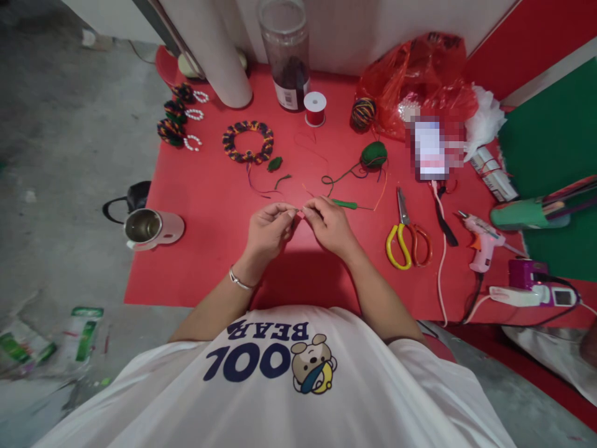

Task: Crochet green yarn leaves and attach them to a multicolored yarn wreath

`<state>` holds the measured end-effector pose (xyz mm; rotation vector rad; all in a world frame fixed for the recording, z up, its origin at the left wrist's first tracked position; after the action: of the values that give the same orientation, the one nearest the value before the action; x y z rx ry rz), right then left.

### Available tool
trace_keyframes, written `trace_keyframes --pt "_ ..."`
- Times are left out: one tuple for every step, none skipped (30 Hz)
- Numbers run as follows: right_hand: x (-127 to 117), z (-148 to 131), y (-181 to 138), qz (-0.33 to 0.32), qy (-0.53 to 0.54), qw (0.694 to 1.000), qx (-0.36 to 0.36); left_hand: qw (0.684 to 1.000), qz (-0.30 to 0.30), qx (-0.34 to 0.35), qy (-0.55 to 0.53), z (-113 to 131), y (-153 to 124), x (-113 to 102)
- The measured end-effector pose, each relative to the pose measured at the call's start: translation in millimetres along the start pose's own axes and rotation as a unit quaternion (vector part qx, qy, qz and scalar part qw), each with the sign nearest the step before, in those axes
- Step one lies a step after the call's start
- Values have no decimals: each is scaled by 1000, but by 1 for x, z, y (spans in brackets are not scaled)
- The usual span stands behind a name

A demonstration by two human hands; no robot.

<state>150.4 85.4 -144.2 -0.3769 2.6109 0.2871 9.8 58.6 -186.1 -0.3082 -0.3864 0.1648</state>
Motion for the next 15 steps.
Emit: trace_keyframes --pt "0 0 0 0 0 1000 -1 1000 1 0 -1 1 0 0" --pt "0 -1 0 1 0 1000 -2 1000 1 0 0 1 0 0" --pt "0 -1 0 2 2 1000 -5 1000 2 -1 1 2 -1 1" --pt "0 -2 0 4 4 1000 -8 1000 2 -2 2 2 -1 1" --pt "0 -2 0 6 5 1000 -11 1000 3 -3 3 2 -1 1" --pt "0 -3 0 7 5 1000 -13 1000 4 -4 4 2 0 1" --pt "0 -3 -1 9 3 1000 -14 1000 4 -3 4 1 0 1" --pt "-1 -3 -1 11 -1 1000 -14 1000 4 -2 5 1 0 0" --pt "-1 -4 -1 13 -4 1000 -14 1000 4 1 6 0 1 0" --pt "-1 -4 -1 15 -7 1000 -13 1000 4 4 7 -1 1 -1" --pt "-2 -4 -1 17 -9 1000 -14 1000 2 7 8 -2 2 -1" --pt "-2 -4 -1 19 -9 1000 -16 1000 1 11 9 -2 2 -1" --pt "-3 -5 -1 21 -9 1000 -18 1000 0 14 10 -3 2 -2" --pt "-3 -5 -1 22 -9 999 -21 1000 0 16 11 -4 3 -2" --pt "-3 -6 -1 22 -10 999 -23 1000 -1 17 13 -4 3 -2"
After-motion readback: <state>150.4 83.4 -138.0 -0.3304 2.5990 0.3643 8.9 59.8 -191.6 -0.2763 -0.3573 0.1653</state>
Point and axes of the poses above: each hand's wrist, its own y-axis towards the middle knuckle, its own x-axis out of the palm, z = x × y, the point moved 9 cm from there along y, towards the middle knuckle, and after that the axes turned 1 degree about x, right-handed, at the moved point
